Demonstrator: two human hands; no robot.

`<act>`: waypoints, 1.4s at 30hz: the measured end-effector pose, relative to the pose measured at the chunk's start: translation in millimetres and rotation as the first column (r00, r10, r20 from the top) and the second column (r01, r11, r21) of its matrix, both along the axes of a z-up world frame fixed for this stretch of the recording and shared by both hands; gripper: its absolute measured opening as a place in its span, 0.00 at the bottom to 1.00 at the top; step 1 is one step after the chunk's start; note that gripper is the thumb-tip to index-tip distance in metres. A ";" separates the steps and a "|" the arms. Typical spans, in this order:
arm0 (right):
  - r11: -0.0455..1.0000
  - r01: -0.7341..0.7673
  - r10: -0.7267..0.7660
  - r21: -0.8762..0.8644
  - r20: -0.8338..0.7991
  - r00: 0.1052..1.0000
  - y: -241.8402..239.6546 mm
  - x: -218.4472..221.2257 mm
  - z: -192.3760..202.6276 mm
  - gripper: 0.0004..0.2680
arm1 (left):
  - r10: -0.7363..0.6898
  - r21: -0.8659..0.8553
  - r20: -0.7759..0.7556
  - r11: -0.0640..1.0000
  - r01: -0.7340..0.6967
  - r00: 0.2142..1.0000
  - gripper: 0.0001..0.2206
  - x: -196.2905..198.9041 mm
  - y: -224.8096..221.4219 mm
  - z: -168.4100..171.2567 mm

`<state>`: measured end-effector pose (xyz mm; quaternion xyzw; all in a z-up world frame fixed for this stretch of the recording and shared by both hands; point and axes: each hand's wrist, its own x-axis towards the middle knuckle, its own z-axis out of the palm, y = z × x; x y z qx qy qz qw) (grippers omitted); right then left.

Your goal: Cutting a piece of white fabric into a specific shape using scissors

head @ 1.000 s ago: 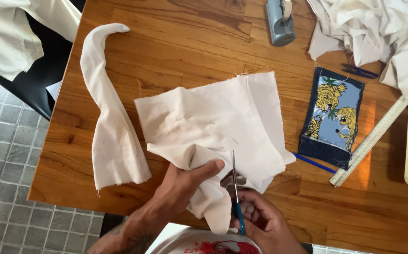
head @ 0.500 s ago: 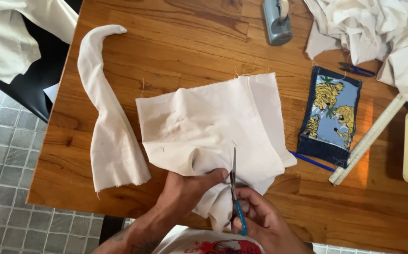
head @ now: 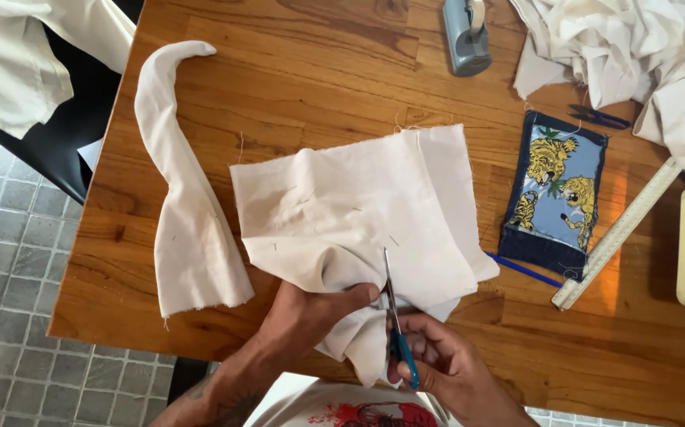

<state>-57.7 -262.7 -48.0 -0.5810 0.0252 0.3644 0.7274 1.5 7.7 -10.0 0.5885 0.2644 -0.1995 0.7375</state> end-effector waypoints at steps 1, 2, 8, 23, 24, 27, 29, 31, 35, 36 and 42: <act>1.000 0.001 -0.001 -0.003 0.005 1.000 -1.6 -0.2 -2.1 0.21 | -0.023 -0.003 0.049 1.000 0.023 0.999 0.32 0.0 2.1 -4.0; 1.000 0.001 -0.001 -0.002 0.007 1.000 -5.0 -0.5 -3.3 0.21 | -0.023 -0.002 0.050 1.000 0.023 0.998 0.32 1.1 5.0 -4.6; 0.999 -0.035 0.038 0.027 -0.115 0.993 -6.6 0.1 -0.2 0.22 | -0.297 0.068 -0.054 0.951 0.300 0.953 0.30 10.8 15.4 5.7; 0.997 0.075 -0.075 0.001 -0.027 0.997 10.0 -14.9 -16.6 0.23 | 0.007 0.018 -0.048 1.000 -0.006 0.999 0.17 2.6 -3.9 14.6; 0.995 0.072 -0.071 0.066 -0.020 0.997 10.6 -14.2 -20.0 0.23 | 0.022 0.045 -0.084 0.999 -0.019 0.996 0.20 4.3 -5.3 16.6; 0.993 0.101 -0.095 0.065 -0.084 0.992 6.6 -17.1 -21.8 0.23 | 0.021 0.040 -0.107 0.999 -0.016 0.994 0.22 2.8 -8.4 16.1; 0.993 0.122 -0.121 -0.001 -0.155 0.980 7.1 -14.2 -19.4 0.24 | 0.010 0.010 -0.095 1.000 -0.009 0.995 0.20 1.5 -9.4 12.0; 0.990 0.100 -0.092 0.097 -0.085 0.992 11.4 -6.7 -14.1 0.23 | 0.025 0.044 -0.127 0.999 -0.019 0.992 0.20 1.4 -11.2 7.6; 0.992 0.124 -0.119 0.033 -0.139 0.983 16.3 -5.9 -8.7 0.25 | 0.015 0.090 -0.184 0.996 0.002 0.983 0.24 1.4 -8.4 8.1; 0.990 0.116 -0.106 0.081 -0.113 0.988 13.1 -8.7 -16.7 0.25 | 0.015 0.046 -0.147 0.999 -0.008 0.989 0.21 1.3 -7.0 9.1; 0.993 0.084 -0.077 0.079 -0.094 0.993 8.5 -4.5 -15.7 0.25 | 0.010 0.038 -0.117 0.999 -0.005 0.993 0.21 -1.8 -4.9 -10.4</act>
